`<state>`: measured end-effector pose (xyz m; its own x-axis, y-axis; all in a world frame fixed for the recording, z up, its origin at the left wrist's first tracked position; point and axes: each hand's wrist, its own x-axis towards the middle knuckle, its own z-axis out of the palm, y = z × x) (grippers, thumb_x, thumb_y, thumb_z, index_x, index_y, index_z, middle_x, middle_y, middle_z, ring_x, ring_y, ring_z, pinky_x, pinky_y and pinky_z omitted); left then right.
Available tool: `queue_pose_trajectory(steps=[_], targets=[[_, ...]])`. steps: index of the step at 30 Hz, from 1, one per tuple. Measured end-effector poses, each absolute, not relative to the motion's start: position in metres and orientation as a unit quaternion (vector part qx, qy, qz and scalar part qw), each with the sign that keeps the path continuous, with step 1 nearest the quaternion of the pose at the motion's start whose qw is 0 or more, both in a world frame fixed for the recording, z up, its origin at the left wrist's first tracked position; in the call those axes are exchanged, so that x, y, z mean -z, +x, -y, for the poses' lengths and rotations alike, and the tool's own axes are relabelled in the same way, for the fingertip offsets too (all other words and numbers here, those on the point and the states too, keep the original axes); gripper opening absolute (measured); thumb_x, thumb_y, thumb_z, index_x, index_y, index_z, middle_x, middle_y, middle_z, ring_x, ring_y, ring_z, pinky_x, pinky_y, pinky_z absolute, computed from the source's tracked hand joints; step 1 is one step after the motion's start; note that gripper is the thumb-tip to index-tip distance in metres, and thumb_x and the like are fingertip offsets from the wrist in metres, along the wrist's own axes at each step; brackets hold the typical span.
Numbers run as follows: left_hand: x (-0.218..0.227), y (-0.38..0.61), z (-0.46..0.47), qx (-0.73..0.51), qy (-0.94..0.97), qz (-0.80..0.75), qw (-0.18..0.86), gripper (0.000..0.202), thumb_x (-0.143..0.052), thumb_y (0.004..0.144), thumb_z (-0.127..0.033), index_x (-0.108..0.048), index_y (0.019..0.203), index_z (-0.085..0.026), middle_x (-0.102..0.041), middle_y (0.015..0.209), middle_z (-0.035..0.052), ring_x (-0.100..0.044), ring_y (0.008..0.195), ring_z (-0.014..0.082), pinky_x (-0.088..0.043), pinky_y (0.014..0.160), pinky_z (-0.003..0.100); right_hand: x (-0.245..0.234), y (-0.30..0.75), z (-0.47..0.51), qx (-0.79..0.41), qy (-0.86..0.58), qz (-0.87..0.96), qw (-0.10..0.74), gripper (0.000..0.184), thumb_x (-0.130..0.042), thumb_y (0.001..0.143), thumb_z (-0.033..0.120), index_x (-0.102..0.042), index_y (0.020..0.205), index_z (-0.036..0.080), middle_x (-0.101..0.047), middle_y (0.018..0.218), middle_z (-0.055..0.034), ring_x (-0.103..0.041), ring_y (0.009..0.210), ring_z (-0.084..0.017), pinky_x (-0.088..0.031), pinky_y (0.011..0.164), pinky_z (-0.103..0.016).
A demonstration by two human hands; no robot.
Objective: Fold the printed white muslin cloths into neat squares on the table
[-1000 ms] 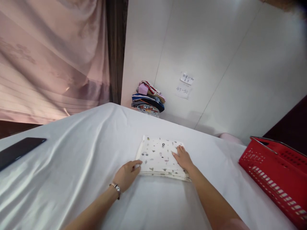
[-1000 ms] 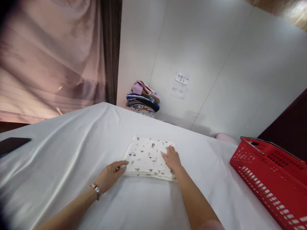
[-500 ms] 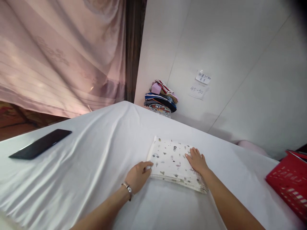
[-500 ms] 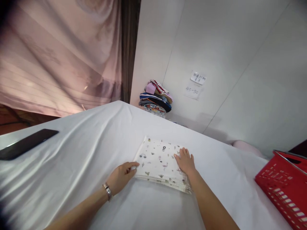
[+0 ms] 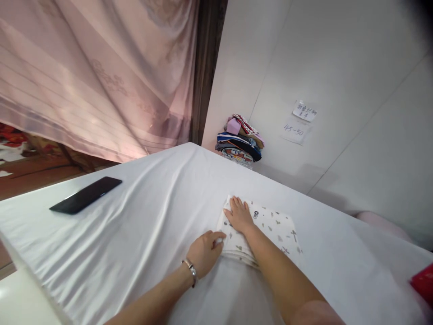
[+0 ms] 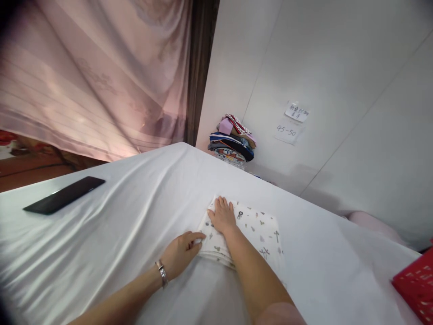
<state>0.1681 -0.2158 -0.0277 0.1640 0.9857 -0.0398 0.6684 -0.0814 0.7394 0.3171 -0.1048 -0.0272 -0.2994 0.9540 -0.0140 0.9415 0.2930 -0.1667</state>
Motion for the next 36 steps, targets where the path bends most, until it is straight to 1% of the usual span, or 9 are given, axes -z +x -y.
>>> queue_pose_trajectory(steps=[7, 12, 17, 20, 24, 27, 30, 33, 36], targets=[[0.028, 0.168, 0.216, -0.246, 0.697, -0.597, 0.312, 0.032, -0.045, 0.077, -0.023, -0.062, 0.103, -0.028, -0.058, 0.082, 0.0013, -0.052, 0.067, 0.0113, -0.035, 0.062, 0.022, 0.027, 0.318, 0.104, -0.101, -0.597, 0.796, 0.023, 0.065, -0.023, 0.088, 0.050, -0.020, 0.139, 0.009, -0.013, 0.147, -0.0107, -0.008, 0.134, -0.023, -0.004, 0.105, -0.044], [0.026, 0.167, 0.215, -0.233, 0.700, -0.594, 0.320, 0.032, -0.045, 0.076, -0.023, -0.063, 0.103, -0.027, -0.058, 0.083, 0.0017, -0.052, 0.068, 0.0116, -0.036, 0.063, 0.022, 0.028, 0.310, 0.108, -0.095, -0.591, 0.800, 0.035, 0.064, -0.020, 0.088, 0.049, -0.018, 0.139, 0.011, -0.009, 0.148, -0.0089, -0.003, 0.134, -0.022, -0.001, 0.105, -0.044], [0.026, 0.165, 0.214, -0.243, 0.696, -0.594, 0.321, 0.031, -0.046, 0.075, -0.023, -0.064, 0.101, -0.027, -0.059, 0.081, 0.0013, -0.053, 0.069, 0.0118, -0.036, 0.064, 0.022, 0.018, 0.309, 0.119, -0.140, -0.594, 0.792, 0.024, 0.061, -0.026, 0.088, 0.047, -0.021, 0.139, 0.014, -0.012, 0.147, -0.0088, -0.007, 0.134, -0.021, -0.004, 0.106, -0.044], [0.025, 0.164, 0.212, -0.245, 0.697, -0.591, 0.325, 0.031, -0.047, 0.075, -0.024, -0.063, 0.101, -0.026, -0.060, 0.080, 0.0008, -0.053, 0.070, 0.0121, -0.037, 0.066, 0.022, 0.011, 0.319, 0.145, -0.164, -0.574, 0.801, 0.040, 0.057, -0.028, 0.088, 0.046, -0.026, 0.137, 0.017, -0.015, 0.147, -0.0072, -0.008, 0.134, -0.021, -0.007, 0.106, -0.043], [0.021, 0.164, 0.211, -0.235, 0.698, -0.587, 0.335, 0.032, -0.046, 0.076, -0.024, -0.063, 0.103, -0.025, -0.062, 0.081, 0.0009, -0.055, 0.071, 0.0125, -0.039, 0.068, 0.022, 0.008, 0.351, 0.199, -0.170, -0.552, 0.814, 0.059, 0.056, -0.023, 0.089, 0.050, -0.028, 0.137, 0.021, -0.018, 0.146, -0.0037, -0.008, 0.135, -0.018, -0.006, 0.108, -0.040], [0.017, 0.164, 0.211, -0.226, 0.698, -0.592, 0.334, 0.031, -0.046, 0.076, -0.025, -0.063, 0.102, -0.025, -0.062, 0.083, 0.0008, -0.055, 0.073, 0.0131, -0.039, 0.068, 0.022, 0.010, 0.390, 0.238, -0.156, -0.585, 0.794, 0.056, 0.056, -0.022, 0.089, 0.050, -0.026, 0.138, 0.023, -0.017, 0.146, -0.0016, -0.009, 0.134, -0.018, -0.005, 0.108, -0.041], [0.016, 0.164, 0.210, -0.218, 0.697, -0.596, 0.333, 0.032, -0.046, 0.076, -0.028, -0.063, 0.102, -0.026, -0.062, 0.079, -0.0003, -0.056, 0.071, 0.0132, -0.039, 0.066, 0.022, 0.017, 0.435, 0.272, -0.114, -0.642, 0.756, 0.057, 0.055, -0.026, 0.089, 0.048, -0.026, 0.138, 0.023, -0.019, 0.145, -0.0019, -0.011, 0.134, -0.018, -0.005, 0.109, -0.041], [0.017, 0.163, 0.209, -0.223, 0.698, -0.594, 0.332, 0.032, -0.045, 0.076, -0.031, -0.063, 0.102, -0.026, -0.060, 0.074, -0.0015, -0.055, 0.067, 0.0128, -0.039, 0.063, 0.022, 0.026, 0.475, 0.300, -0.078, -0.698, 0.707, 0.083, 0.055, -0.031, 0.087, 0.045, -0.029, 0.137, 0.021, -0.024, 0.144, -0.0036, -0.014, 0.134, -0.019, -0.008, 0.108, -0.043], [0.020, 0.163, 0.207, -0.229, 0.696, -0.590, 0.339, 0.032, -0.045, 0.075, -0.033, -0.063, 0.101, -0.026, -0.057, 0.068, -0.0028, -0.053, 0.062, 0.0119, -0.038, 0.061, 0.022, 0.035, 0.503, 0.318, -0.084, -0.741, 0.647, 0.158, 0.056, -0.033, 0.086, 0.047, -0.035, 0.134, 0.019, -0.029, 0.142, -0.0055, -0.020, 0.132, -0.020, -0.017, 0.108, -0.042]])
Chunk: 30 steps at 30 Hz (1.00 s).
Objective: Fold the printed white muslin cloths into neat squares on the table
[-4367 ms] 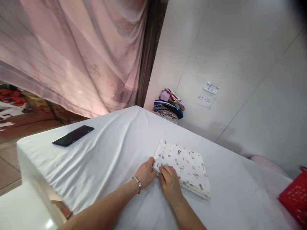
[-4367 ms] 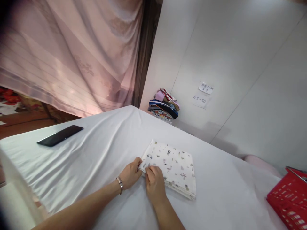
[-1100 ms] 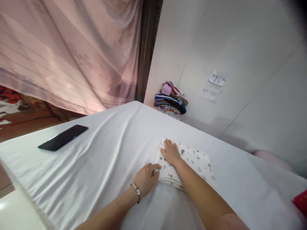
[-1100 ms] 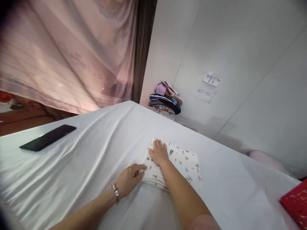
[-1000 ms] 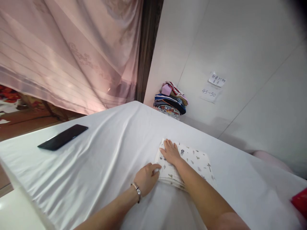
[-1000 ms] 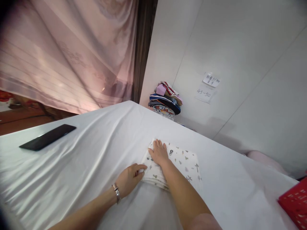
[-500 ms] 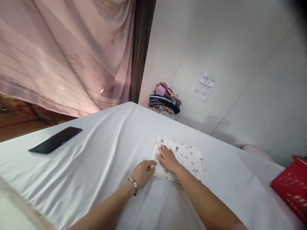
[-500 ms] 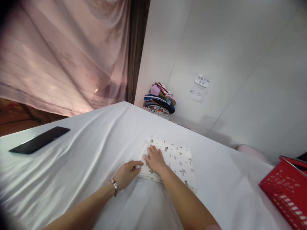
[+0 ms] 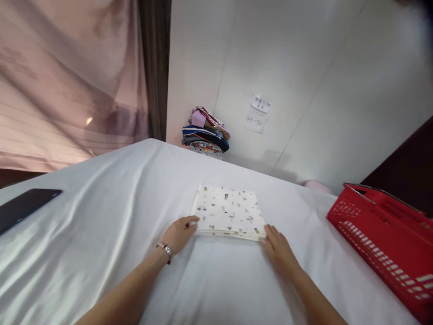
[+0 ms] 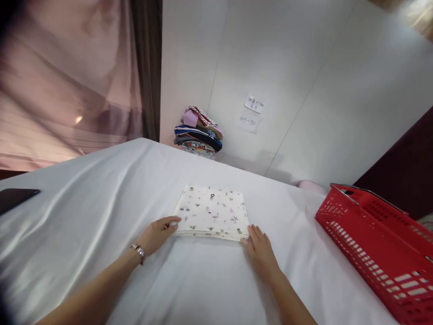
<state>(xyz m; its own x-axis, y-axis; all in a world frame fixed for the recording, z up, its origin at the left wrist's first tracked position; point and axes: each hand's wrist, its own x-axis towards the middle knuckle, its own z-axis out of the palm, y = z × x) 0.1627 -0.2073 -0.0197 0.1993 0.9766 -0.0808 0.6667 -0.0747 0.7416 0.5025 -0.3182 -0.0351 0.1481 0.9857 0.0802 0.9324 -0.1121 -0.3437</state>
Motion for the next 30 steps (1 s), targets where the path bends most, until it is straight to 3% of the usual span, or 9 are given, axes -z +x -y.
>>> queue_pose_trajectory(steps=[4, 8, 11, 16, 21, 25, 30], targets=[[0.025, 0.162, 0.203, -0.260, 0.682, -0.581, 0.360, 0.035, -0.047, 0.073, -0.036, -0.061, 0.104, -0.026, -0.053, 0.065, -0.0040, -0.050, 0.058, 0.0105, -0.038, 0.059, 0.022, 0.040, 0.515, 0.321, -0.156, -0.772, 0.540, 0.296, 0.059, -0.038, 0.082, 0.052, -0.044, 0.128, 0.014, -0.044, 0.133, -0.0100, -0.042, 0.120, -0.022, -0.037, 0.097, -0.038], [0.029, 0.162, 0.199, -0.322, 0.621, -0.565, 0.438, 0.061, -0.053, 0.068, -0.039, -0.041, 0.125, -0.019, -0.054, 0.068, -0.0041, -0.047, 0.053, 0.0090, -0.038, 0.053, 0.022, 0.030, 0.510, 0.306, -0.235, -0.765, 0.484, 0.354, 0.059, -0.044, 0.078, 0.050, -0.046, 0.125, 0.015, -0.060, 0.113, -0.0097, -0.059, 0.098, -0.022, -0.051, 0.073, -0.033], [0.023, 0.163, 0.200, -0.335, 0.578, -0.550, 0.502, 0.070, -0.057, 0.065, -0.039, -0.034, 0.127, -0.015, -0.050, 0.066, -0.0051, -0.042, 0.049, 0.0071, -0.035, 0.048, 0.021, 0.017, 0.502, 0.292, -0.288, -0.778, 0.455, 0.325, 0.062, -0.045, 0.078, 0.049, -0.040, 0.130, 0.015, -0.064, 0.101, -0.0098, -0.062, 0.084, -0.020, -0.051, 0.060, -0.029], [0.008, 0.167, 0.207, -0.343, 0.508, -0.526, 0.590, 0.071, -0.061, 0.060, -0.036, -0.035, 0.123, -0.016, -0.042, 0.059, -0.0088, -0.032, 0.042, 0.0041, -0.026, 0.042, 0.019, 0.001, 0.497, 0.269, -0.342, -0.806, 0.394, 0.280, 0.064, -0.051, 0.076, 0.047, -0.038, 0.130, 0.016, -0.059, 0.109, -0.0132, -0.059, 0.079, -0.019, -0.048, 0.055, -0.025], [0.005, 0.167, 0.208, -0.339, 0.471, -0.525, 0.623, 0.071, -0.062, 0.058, -0.032, -0.036, 0.122, -0.016, -0.038, 0.054, -0.0103, -0.028, 0.039, 0.0042, -0.021, 0.040, 0.020, -0.001, 0.498, 0.252, -0.392, -0.805, 0.358, 0.265, 0.037, -0.061, 0.070, 0.041, -0.060, 0.094, 0.012, -0.065, 0.089, -0.0127, -0.059, 0.065, -0.017, -0.046, 0.050, -0.025], [0.009, 0.165, 0.205, -0.323, 0.491, -0.547, 0.596, 0.068, -0.060, 0.060, -0.033, -0.037, 0.122, -0.018, -0.047, 0.062, -0.0072, -0.033, 0.041, 0.0049, -0.028, 0.042, 0.020, -0.006, 0.497, 0.251, -0.423, -0.793, 0.339, 0.277, 0.024, -0.066, 0.067, 0.034, -0.060, 0.079, 0.014, -0.067, 0.081, -0.0096, -0.059, 0.063, -0.016, -0.046, 0.052, -0.025], [0.019, 0.162, 0.201, -0.293, 0.586, -0.576, 0.489, 0.064, -0.055, 0.065, -0.035, -0.038, 0.124, -0.018, -0.058, 0.078, 0.0008, -0.052, 0.059, 0.0121, -0.040, 0.054, 0.024, -0.008, 0.496, 0.257, -0.461, -0.751, 0.338, 0.329, 0.023, -0.062, 0.070, 0.032, -0.060, 0.086, 0.015, -0.068, 0.087, -0.0069, -0.062, 0.074, -0.016, -0.049, 0.063, -0.025]])
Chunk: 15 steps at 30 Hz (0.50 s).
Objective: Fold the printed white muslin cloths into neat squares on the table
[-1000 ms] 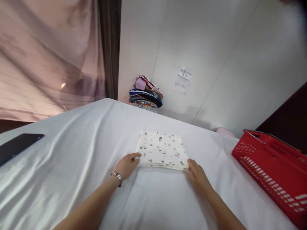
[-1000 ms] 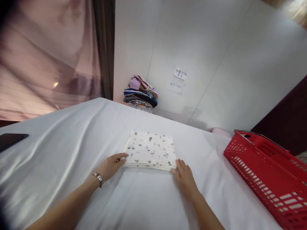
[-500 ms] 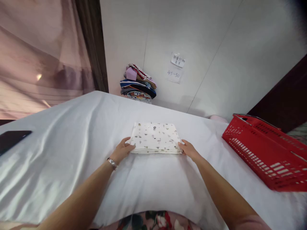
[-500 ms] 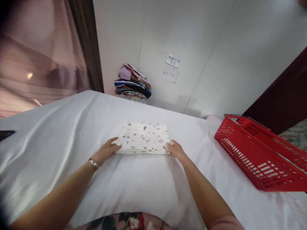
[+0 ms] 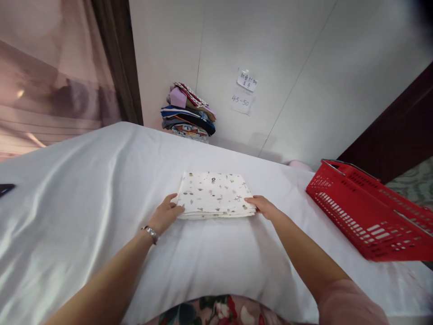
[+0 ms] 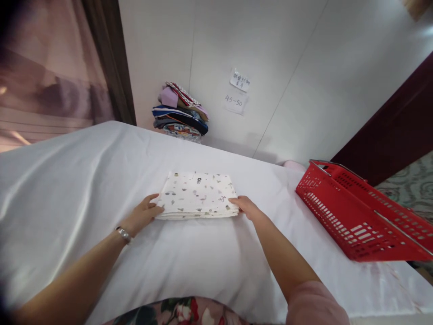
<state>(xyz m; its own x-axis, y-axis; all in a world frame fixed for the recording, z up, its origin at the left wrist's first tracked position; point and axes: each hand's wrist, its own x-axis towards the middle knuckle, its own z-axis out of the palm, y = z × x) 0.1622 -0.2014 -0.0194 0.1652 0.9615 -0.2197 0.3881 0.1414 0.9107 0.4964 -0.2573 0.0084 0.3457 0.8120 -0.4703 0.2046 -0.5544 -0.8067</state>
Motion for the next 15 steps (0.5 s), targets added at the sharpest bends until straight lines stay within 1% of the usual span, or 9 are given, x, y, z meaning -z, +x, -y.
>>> queue_pose_trajectory(steps=[2, 5, 6, 8, 10, 12, 14, 15], targets=[[0.020, 0.161, 0.201, -0.269, 0.633, -0.584, 0.431, 0.062, -0.051, 0.067, -0.035, -0.037, 0.125, -0.018, -0.059, 0.078, 0.0013, -0.055, 0.064, 0.0149, -0.040, 0.057, 0.026, -0.003, 0.497, 0.260, -0.503, -0.707, 0.331, 0.371, 0.025, -0.062, 0.071, 0.032, -0.059, 0.088, 0.015, -0.068, 0.088, -0.0072, -0.063, 0.077, -0.017, -0.049, 0.067, -0.027], [0.017, 0.159, 0.204, -0.235, 0.674, -0.589, 0.378, 0.060, -0.046, 0.070, -0.033, -0.035, 0.127, -0.018, -0.059, 0.075, 0.0002, -0.056, 0.065, 0.0160, -0.039, 0.058, 0.026, 0.008, 0.496, 0.264, -0.553, -0.641, 0.304, 0.437, 0.028, -0.065, 0.069, 0.031, -0.058, 0.091, 0.014, -0.068, 0.086, -0.0083, -0.064, 0.077, -0.019, -0.050, 0.069, -0.030], [0.015, 0.158, 0.205, -0.231, 0.682, -0.588, 0.369, 0.059, -0.045, 0.070, -0.032, -0.035, 0.127, -0.018, -0.059, 0.074, -0.0002, -0.056, 0.064, 0.0159, -0.038, 0.058, 0.026, 0.012, 0.496, 0.266, -0.553, -0.634, 0.296, 0.452, 0.031, -0.066, 0.069, 0.031, -0.057, 0.093, 0.014, -0.068, 0.087, -0.0084, -0.064, 0.077, -0.020, -0.051, 0.068, -0.031], [0.013, 0.157, 0.208, -0.226, 0.694, -0.583, 0.356, 0.059, -0.043, 0.071, -0.031, -0.034, 0.128, -0.019, -0.059, 0.072, -0.0012, -0.055, 0.063, 0.0152, -0.037, 0.058, 0.026, 0.019, 0.494, 0.271, -0.551, -0.608, 0.294, 0.490, 0.043, -0.068, 0.068, 0.033, -0.053, 0.105, 0.016, -0.068, 0.093, -0.0083, -0.064, 0.081, -0.021, -0.051, 0.068, -0.032], [0.013, 0.157, 0.212, -0.224, 0.704, -0.582, 0.339, 0.057, -0.042, 0.072, -0.030, -0.036, 0.129, -0.023, -0.058, 0.070, -0.0024, -0.055, 0.062, 0.0147, -0.036, 0.058, 0.025, 0.022, 0.493, 0.278, -0.556, -0.574, 0.299, 0.521, 0.059, -0.068, 0.070, 0.035, -0.043, 0.122, 0.021, -0.065, 0.103, -0.0072, -0.063, 0.088, -0.021, -0.051, 0.073, -0.032], [0.012, 0.158, 0.216, -0.225, 0.715, -0.581, 0.316, 0.053, -0.040, 0.074, -0.032, -0.040, 0.127, -0.025, -0.057, 0.069, -0.0027, -0.054, 0.062, 0.0146, -0.036, 0.058, 0.025, 0.023, 0.491, 0.286, -0.558, -0.553, 0.296, 0.543, 0.076, -0.067, 0.071, 0.036, -0.026, 0.134, 0.026, -0.063, 0.108, -0.0055, -0.061, 0.093, -0.020, -0.049, 0.077, -0.033], [0.010, 0.158, 0.220, -0.230, 0.718, -0.585, 0.299, 0.050, -0.039, 0.077, -0.037, -0.044, 0.125, -0.024, -0.056, 0.068, -0.0018, -0.054, 0.063, 0.0150, -0.036, 0.059, 0.025, 0.021, 0.489, 0.293, -0.558, -0.541, 0.297, 0.554, 0.085, -0.067, 0.072, 0.037, -0.015, 0.139, 0.030, -0.063, 0.108, -0.0037, -0.061, 0.093, -0.019, -0.048, 0.079, -0.034], [0.009, 0.158, 0.222, -0.229, 0.717, -0.587, 0.298, 0.051, -0.038, 0.077, -0.040, -0.046, 0.124, -0.023, -0.055, 0.068, -0.0015, -0.053, 0.063, 0.0152, -0.037, 0.059, 0.025, 0.021, 0.489, 0.296, -0.558, -0.538, 0.303, 0.555, 0.086, -0.066, 0.072, 0.038, -0.013, 0.139, 0.032, -0.064, 0.107, -0.0030, -0.061, 0.093, -0.019, -0.048, 0.079, -0.034]])
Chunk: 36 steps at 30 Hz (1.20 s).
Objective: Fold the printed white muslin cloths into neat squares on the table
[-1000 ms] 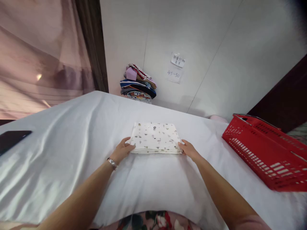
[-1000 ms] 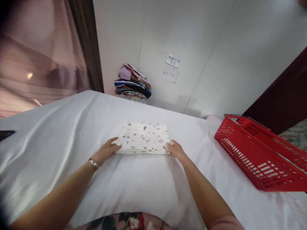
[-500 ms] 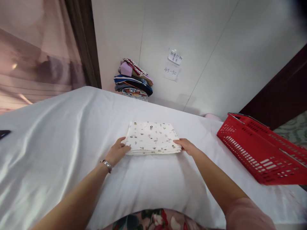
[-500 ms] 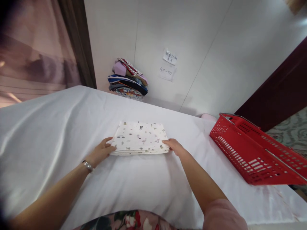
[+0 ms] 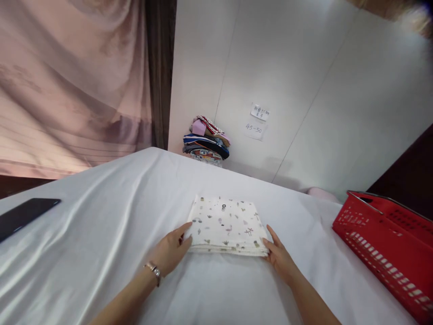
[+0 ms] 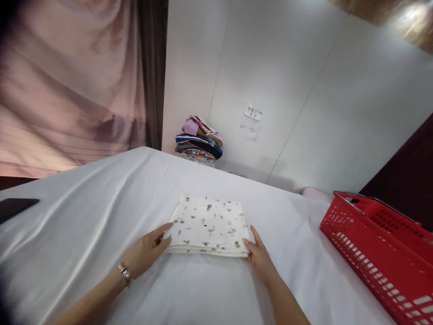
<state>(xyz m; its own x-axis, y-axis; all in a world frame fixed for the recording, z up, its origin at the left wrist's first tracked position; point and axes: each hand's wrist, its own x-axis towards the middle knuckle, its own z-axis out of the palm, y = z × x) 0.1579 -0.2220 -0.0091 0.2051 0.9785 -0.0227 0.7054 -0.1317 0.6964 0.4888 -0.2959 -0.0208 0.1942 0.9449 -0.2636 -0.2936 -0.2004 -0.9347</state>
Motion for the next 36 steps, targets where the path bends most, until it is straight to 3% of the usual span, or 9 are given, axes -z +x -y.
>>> queue_pose_trajectory(steps=[3, 7, 11, 17, 24, 28, 31, 33, 36], targets=[[0.006, 0.154, 0.226, -0.214, 0.713, -0.582, 0.326, 0.053, -0.040, 0.077, -0.041, -0.043, 0.127, -0.025, -0.055, 0.070, -0.0021, -0.052, 0.061, 0.0143, -0.038, 0.058, 0.024, 0.022, 0.489, 0.301, -0.552, -0.537, 0.319, 0.552, 0.085, -0.066, 0.072, 0.040, -0.014, 0.139, 0.034, -0.066, 0.100, -0.0011, -0.061, 0.090, -0.020, -0.047, 0.079, -0.034], [0.013, 0.141, 0.227, -0.191, 0.754, -0.522, 0.350, 0.067, -0.041, 0.068, -0.016, -0.032, 0.132, -0.033, -0.058, 0.093, -0.0030, -0.048, 0.054, 0.0083, -0.040, 0.054, 0.021, 0.030, 0.495, 0.301, -0.527, -0.568, 0.328, 0.540, 0.080, -0.066, 0.071, 0.042, -0.022, 0.138, 0.033, -0.066, 0.082, 0.0016, -0.060, 0.076, -0.018, -0.047, 0.069, -0.031], [0.027, 0.130, 0.224, -0.206, 0.826, -0.456, 0.258, 0.071, -0.035, 0.066, -0.005, -0.031, 0.133, -0.031, -0.056, 0.098, 0.0003, -0.055, 0.075, 0.0112, -0.044, 0.070, 0.023, 0.037, 0.502, 0.299, -0.521, -0.572, 0.348, 0.530, 0.076, -0.066, 0.070, 0.043, -0.030, 0.136, 0.031, -0.065, 0.079, 0.0011, -0.057, 0.069, -0.017, -0.047, 0.061, -0.030], [0.043, 0.130, 0.208, -0.196, 0.872, -0.426, 0.144, 0.057, -0.036, 0.078, -0.012, -0.035, 0.131, -0.032, -0.055, 0.109, 0.0036, -0.054, 0.095, 0.0176, -0.044, 0.082, 0.031, 0.039, 0.507, 0.300, -0.559, -0.545, 0.337, 0.526, 0.061, -0.068, 0.068, 0.042, -0.049, 0.123, 0.026, -0.064, 0.102, -0.0041, -0.058, 0.087, -0.021, -0.048, 0.070, -0.033], [0.016, 0.136, 0.202, -0.266, 0.858, -0.424, 0.115, 0.033, -0.041, 0.083, -0.026, -0.056, 0.112, -0.028, -0.051, 0.111, 0.0063, -0.050, 0.101, 0.0192, -0.042, 0.087, 0.031, 0.025, 0.506, 0.296, -0.561, -0.504, 0.343, 0.561, 0.036, -0.064, 0.069, 0.036, -0.060, 0.103, 0.026, -0.065, 0.088, -0.0034, -0.058, 0.076, -0.020, -0.045, 0.062, -0.030], [-0.038, 0.146, 0.216, -0.389, 0.822, -0.377, 0.179, 0.029, -0.045, 0.083, -0.036, -0.060, 0.104, -0.024, -0.041, 0.130, 0.0056, -0.040, 0.117, 0.0218, -0.032, 0.101, 0.035, -0.019, 0.510, 0.310, -0.514, -0.478, 0.386, 0.598, 0.031, -0.059, 0.072, 0.040, -0.060, 0.101, 0.027, -0.063, 0.090, -0.0040, -0.055, 0.071, -0.019, -0.043, 0.058, -0.030], [-0.084, 0.155, 0.230, -0.446, 0.764, -0.381, 0.268, 0.034, -0.045, 0.081, -0.045, -0.062, 0.097, -0.020, -0.042, 0.132, 0.0062, -0.039, 0.119, 0.0244, -0.032, 0.101, 0.035, -0.063, 0.514, 0.329, -0.483, -0.449, 0.422, 0.622, 0.044, -0.061, 0.068, 0.046, -0.057, 0.109, 0.028, -0.061, 0.095, -0.0069, -0.053, 0.070, -0.019, -0.042, 0.055, -0.030], [-0.108, 0.161, 0.235, -0.472, 0.718, -0.391, 0.331, 0.041, -0.046, 0.079, -0.050, -0.061, 0.099, -0.018, -0.050, 0.123, 0.0076, -0.046, 0.112, 0.0248, -0.038, 0.095, 0.034, -0.090, 0.516, 0.339, -0.483, -0.440, 0.443, 0.613, 0.052, -0.066, 0.062, 0.046, -0.057, 0.109, 0.027, -0.060, 0.088, -0.0076, -0.052, 0.070, -0.019, -0.040, 0.050, -0.027], [-0.118, 0.170, 0.226, -0.461, 0.640, -0.426, 0.443, 0.050, -0.043, 0.078, -0.056, -0.056, 0.106, -0.016, -0.063, 0.098, 0.0064, -0.058, 0.087, 0.0222, -0.049, 0.074, 0.033, -0.111, 0.515, 0.338, -0.498, -0.466, 0.450, 0.576, 0.043, -0.072, 0.061, 0.033, -0.059, 0.100, 0.024, -0.056, 0.076, -0.0048, -0.049, 0.065, -0.014, -0.034, 0.043, -0.021]])
